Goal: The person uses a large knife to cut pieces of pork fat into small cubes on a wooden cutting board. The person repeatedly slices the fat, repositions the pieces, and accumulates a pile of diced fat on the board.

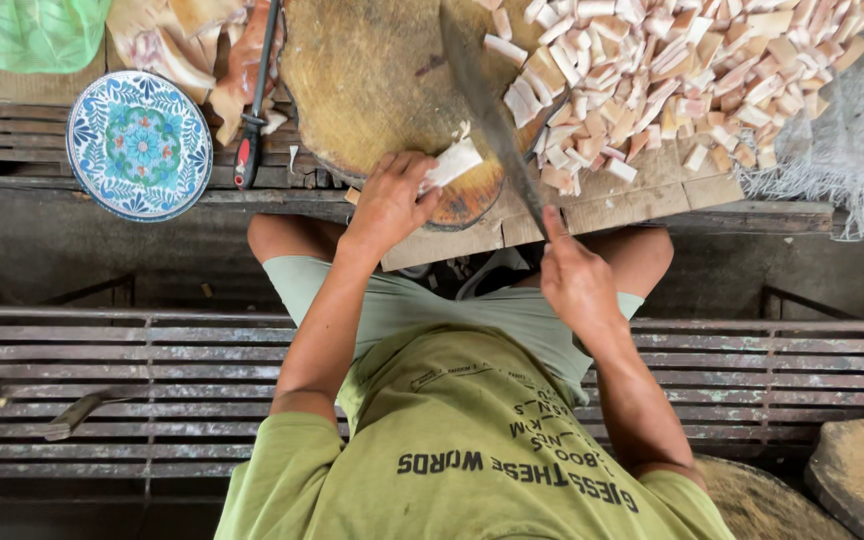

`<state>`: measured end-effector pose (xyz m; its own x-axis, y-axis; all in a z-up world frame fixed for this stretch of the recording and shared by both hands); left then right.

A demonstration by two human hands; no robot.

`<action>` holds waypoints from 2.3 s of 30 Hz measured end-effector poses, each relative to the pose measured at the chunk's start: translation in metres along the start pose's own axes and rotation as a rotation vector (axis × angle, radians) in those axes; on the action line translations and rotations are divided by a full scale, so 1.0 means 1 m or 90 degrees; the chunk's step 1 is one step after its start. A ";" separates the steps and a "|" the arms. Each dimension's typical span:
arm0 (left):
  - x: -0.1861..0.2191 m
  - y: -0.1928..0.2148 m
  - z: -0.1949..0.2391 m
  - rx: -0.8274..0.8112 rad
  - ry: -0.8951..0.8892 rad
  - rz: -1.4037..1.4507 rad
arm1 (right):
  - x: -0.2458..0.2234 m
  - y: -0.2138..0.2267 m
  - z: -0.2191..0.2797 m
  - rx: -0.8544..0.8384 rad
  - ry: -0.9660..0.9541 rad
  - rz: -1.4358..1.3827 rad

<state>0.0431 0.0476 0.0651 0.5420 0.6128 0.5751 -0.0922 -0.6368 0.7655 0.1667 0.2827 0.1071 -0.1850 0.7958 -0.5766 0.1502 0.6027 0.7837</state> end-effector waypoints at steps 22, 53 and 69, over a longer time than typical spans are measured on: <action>-0.001 0.011 0.017 0.070 0.032 -0.016 | -0.009 0.020 0.010 0.165 0.021 -0.207; -0.004 0.013 0.031 0.110 0.103 -0.041 | -0.029 0.012 0.018 0.132 0.042 -0.179; -0.025 0.030 0.039 0.280 0.058 -0.011 | -0.026 -0.009 0.011 -0.078 -0.014 -0.113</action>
<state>0.0598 -0.0050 0.0628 0.4631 0.6513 0.6011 0.2906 -0.7523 0.5913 0.1810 0.2572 0.1126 -0.1760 0.6803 -0.7115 -0.0015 0.7226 0.6912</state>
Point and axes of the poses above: each hand's wrist, its own z-axis away from the middle knuckle, its own y-axis out of the back of the hand, x = y × z, the point moved 8 cm from there along -z, towards the middle knuckle, and after that the axes turned 2 degrees about -y, right-handed, at the moved point
